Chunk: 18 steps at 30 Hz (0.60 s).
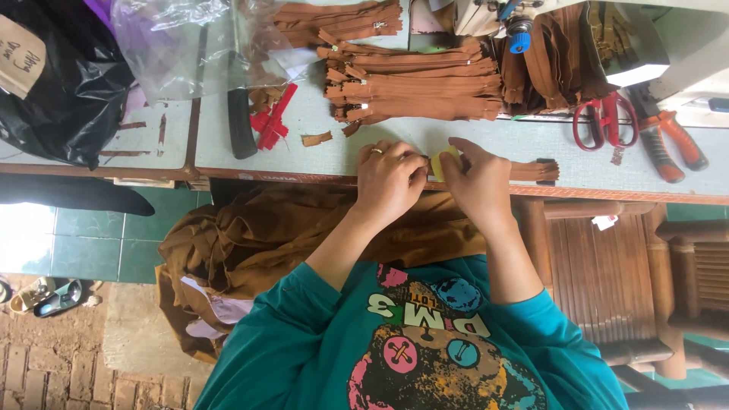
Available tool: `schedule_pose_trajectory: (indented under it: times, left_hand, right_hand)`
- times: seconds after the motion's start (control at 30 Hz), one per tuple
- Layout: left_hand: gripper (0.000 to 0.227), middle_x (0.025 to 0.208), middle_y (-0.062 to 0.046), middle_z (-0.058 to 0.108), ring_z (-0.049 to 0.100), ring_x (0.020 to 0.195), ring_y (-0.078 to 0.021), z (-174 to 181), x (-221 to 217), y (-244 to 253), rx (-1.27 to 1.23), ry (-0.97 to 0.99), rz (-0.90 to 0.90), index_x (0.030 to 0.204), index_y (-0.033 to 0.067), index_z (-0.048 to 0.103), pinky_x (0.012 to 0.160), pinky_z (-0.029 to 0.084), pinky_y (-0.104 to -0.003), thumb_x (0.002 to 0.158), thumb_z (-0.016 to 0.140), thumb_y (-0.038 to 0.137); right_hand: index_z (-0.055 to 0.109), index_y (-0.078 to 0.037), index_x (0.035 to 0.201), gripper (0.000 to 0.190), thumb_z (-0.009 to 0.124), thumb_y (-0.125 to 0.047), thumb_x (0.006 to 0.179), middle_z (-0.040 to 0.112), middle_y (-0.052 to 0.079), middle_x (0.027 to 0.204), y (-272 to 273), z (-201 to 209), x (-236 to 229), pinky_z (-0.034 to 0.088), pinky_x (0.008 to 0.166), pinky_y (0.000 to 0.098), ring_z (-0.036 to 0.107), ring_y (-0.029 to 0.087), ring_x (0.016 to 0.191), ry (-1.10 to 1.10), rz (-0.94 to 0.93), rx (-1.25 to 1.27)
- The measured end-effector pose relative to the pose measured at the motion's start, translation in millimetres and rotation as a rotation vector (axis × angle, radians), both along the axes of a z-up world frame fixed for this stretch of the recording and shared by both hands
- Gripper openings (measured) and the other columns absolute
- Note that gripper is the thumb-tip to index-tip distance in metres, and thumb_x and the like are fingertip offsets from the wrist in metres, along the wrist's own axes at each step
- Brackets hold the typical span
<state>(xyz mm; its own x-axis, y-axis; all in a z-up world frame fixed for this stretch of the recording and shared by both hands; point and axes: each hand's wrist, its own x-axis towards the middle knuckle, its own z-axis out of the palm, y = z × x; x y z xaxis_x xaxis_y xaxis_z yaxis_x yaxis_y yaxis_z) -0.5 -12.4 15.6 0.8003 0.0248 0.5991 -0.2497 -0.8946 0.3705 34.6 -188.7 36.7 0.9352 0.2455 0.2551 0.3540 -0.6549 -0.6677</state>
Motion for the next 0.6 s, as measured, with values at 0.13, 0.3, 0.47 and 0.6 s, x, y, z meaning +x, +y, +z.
schedule_pose_trajectory:
  times: [0.13,0.3,0.47,0.6]
  left_hand:
    - [0.008,0.078,0.005,0.065,0.067,0.078,-0.0229,2.5,0.1,-0.2,-0.008,-0.015,-0.005,0.074,0.0254,0.073,0.084,0.050,-0.044,0.069,0.077,0.022]
    - [0.007,0.076,0.003,0.065,0.066,0.076,-0.0246,6.7,-0.8,-0.7,-0.017,-0.016,-0.014,0.071,0.0232,0.071,0.084,0.050,-0.044,0.068,0.076,0.018]
    - [0.006,0.077,0.003,0.064,0.065,0.077,-0.0239,6.9,-1.0,-0.6,-0.003,-0.012,-0.010,0.070,0.0223,0.071,0.085,0.049,-0.044,0.068,0.075,0.018]
    - [0.006,0.078,0.002,0.065,0.064,0.077,-0.0230,5.5,-0.3,-1.3,-0.008,0.006,-0.020,0.070,0.0215,0.071,0.085,0.047,-0.043,0.068,0.075,0.017]
  right_hand:
    - [0.076,0.005,0.116,0.023,0.070,-0.008,0.097,0.068,0.014,0.060,7.7,10.4,-2.1,0.051,0.050,0.0283,0.067,0.022,0.049,0.030,0.020,0.012]
    - [0.076,0.005,0.114,0.021,0.069,-0.007,0.098,0.067,0.014,0.058,9.4,8.5,2.3,0.051,0.048,0.0275,0.064,0.020,0.045,0.061,0.023,-0.011]
    - [0.075,0.005,0.112,0.020,0.068,-0.007,0.097,0.065,0.012,0.056,11.3,8.2,7.1,0.051,0.047,0.0274,0.063,0.020,0.044,0.055,0.045,-0.029]
    - [0.075,0.008,0.110,0.020,0.066,-0.005,0.097,0.065,0.015,0.056,15.1,11.8,7.9,0.052,0.045,0.0284,0.064,0.022,0.045,0.026,0.047,-0.056]
